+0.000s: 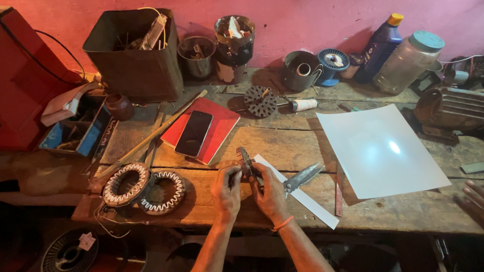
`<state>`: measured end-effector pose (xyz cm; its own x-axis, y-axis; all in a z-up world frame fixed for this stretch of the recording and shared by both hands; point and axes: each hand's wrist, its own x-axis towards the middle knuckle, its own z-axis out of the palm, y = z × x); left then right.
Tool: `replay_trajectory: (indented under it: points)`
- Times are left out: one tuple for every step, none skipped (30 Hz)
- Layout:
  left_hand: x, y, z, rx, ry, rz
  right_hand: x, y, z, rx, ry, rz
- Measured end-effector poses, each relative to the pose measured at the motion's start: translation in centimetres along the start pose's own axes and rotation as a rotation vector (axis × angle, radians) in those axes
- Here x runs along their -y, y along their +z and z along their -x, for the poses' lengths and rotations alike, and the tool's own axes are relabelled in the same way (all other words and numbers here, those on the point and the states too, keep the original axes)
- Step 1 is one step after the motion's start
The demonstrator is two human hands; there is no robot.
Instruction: The person cuts a white paper strip into small pieces using scissors and repeatedly wraps them around a small cylindrical object. The person also folds the paper strip and continues cutting and wrapping throughout the clip.
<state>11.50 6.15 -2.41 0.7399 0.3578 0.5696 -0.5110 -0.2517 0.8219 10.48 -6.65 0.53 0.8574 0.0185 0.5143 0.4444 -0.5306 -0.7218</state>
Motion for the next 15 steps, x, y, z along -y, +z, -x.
replay_trajectory:
  points:
    - [0.0,-0.1,0.1,0.006,-0.025,0.001,0.1,-0.1,0.0,-0.011,-0.044,0.012]
    - [0.1,-0.2,0.1,0.011,-0.051,0.003,0.1,-0.1,0.0,-0.021,-0.087,0.024]
    - [0.1,-0.2,0.1,0.004,-0.029,0.011,0.2,-0.1,0.0,-0.024,-0.098,0.036]
    - [0.2,-0.2,0.1,-0.004,-0.007,0.020,0.2,-0.1,-0.1,-0.027,-0.109,0.047]
    - [0.4,-0.2,0.1,-0.012,0.015,0.027,0.2,-0.1,0.0,-0.030,-0.120,0.058]
    - [0.6,-0.2,0.1,0.012,-0.050,0.053,0.2,0.0,0.0,-0.035,-0.114,0.057]
    - [0.9,-0.2,0.1,0.036,-0.116,0.078,0.1,0.1,0.0,-0.039,-0.106,0.056]
    - [1.0,-0.2,0.1,0.059,-0.183,0.103,0.1,0.1,0.1,-0.043,-0.098,0.055]
    - [1.2,-0.2,0.2,0.043,-0.170,0.076,0.1,0.1,0.0,-0.042,-0.100,0.056]
    - [1.4,-0.1,0.2,0.027,-0.158,0.049,0.1,0.2,0.0,-0.042,-0.102,0.056]
    - [1.5,0.1,0.3,0.011,-0.147,0.023,0.0,0.1,0.1,-0.040,-0.103,0.059]
    - [1.6,0.1,0.4,0.012,-0.154,0.027,0.0,0.1,0.1,-0.043,-0.107,0.060]
    - [1.7,0.1,0.5,0.012,-0.161,0.032,0.0,0.1,0.1,-0.045,-0.110,0.062]
    - [1.8,0.1,0.5,0.012,-0.168,0.036,-0.1,0.1,0.2,-0.047,-0.114,0.064]
    - [1.9,0.2,0.5,0.013,-0.150,0.020,-0.1,0.1,0.2,-0.046,-0.108,0.069]
